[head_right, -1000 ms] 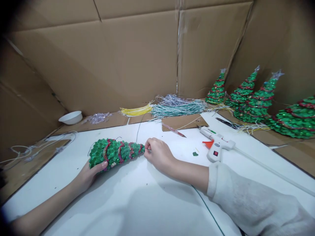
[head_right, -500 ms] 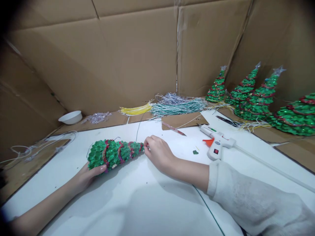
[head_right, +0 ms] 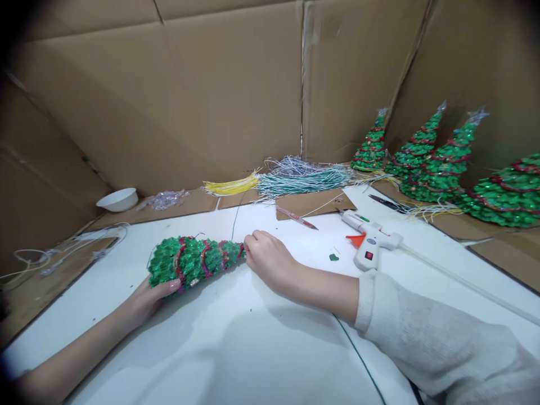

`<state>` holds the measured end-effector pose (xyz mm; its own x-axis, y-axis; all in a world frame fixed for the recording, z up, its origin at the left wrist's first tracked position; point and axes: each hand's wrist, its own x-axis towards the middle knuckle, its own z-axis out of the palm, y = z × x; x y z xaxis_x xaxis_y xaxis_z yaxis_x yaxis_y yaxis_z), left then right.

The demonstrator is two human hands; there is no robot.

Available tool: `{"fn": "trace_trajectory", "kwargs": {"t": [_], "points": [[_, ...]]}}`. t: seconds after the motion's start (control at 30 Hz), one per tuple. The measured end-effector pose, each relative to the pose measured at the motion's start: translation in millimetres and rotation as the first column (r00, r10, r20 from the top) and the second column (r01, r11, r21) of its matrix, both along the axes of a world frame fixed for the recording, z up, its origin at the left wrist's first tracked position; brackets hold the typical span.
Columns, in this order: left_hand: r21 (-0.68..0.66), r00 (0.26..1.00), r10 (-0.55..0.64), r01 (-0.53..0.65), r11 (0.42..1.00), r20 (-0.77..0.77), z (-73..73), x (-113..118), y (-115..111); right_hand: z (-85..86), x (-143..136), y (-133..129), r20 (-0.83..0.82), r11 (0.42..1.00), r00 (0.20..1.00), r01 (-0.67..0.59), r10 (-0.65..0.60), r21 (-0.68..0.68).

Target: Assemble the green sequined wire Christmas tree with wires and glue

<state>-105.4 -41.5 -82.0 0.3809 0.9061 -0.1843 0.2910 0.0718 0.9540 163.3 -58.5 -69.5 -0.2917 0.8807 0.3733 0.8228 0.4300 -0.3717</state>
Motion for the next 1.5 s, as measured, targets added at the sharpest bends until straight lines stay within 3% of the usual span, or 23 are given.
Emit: {"fn": "trace_trajectory", "kwargs": {"t": [0.13, 0.3, 0.5, 0.63, 0.9, 1.07, 1.3, 1.5], "points": [[0.039, 1.0, 0.0, -0.001, 0.999, 0.011, -7.7, -4, 3, 3.9, 0, 0, 0.03, 0.999, 1.0, -0.005, 0.007, -0.048], [0.034, 0.999, 0.025, -0.027, 0.999, 0.043, -13.2, -6, 4, -0.9, 2, -1, 0.06, 0.999, 0.998, -0.027, 0.025, 0.033], [0.032, 0.998, 0.037, -0.039, 0.999, 0.047, -11.9, -5, 4, -0.9, 7, 1, -0.193, 0.999, 0.981, -0.017, 0.009, -0.037], [0.027, 0.996, 0.085, -0.085, 0.996, 0.007, -10.2, -3, 3, 2.2, 8, 2, -0.214, 0.995, 0.977, -0.015, -0.005, -0.095], [0.022, 0.997, 0.014, -0.016, 1.0, 0.079, -16.3, -9, 6, 11.3, 12, 1, -0.169, 0.974, 0.986, -0.043, 0.005, -0.221], [0.019, 0.995, -0.025, 0.023, 1.0, 0.093, -15.3, -9, 6, 7.0, 14, 3, -0.271, 0.986, 0.963, -0.046, 0.001, -0.158], [0.001, 0.996, 0.014, -0.014, 1.0, 0.09, -12.5, -6, 4, 6.2, 10, 0, -0.24, 0.993, 0.971, -0.023, -0.006, -0.117], [0.026, 0.996, -0.002, 0.0, 1.0, 0.085, -16.5, -10, 6, 12.2, 11, 2, -0.124, 0.968, 0.989, 0.041, -0.074, -0.249]]}}
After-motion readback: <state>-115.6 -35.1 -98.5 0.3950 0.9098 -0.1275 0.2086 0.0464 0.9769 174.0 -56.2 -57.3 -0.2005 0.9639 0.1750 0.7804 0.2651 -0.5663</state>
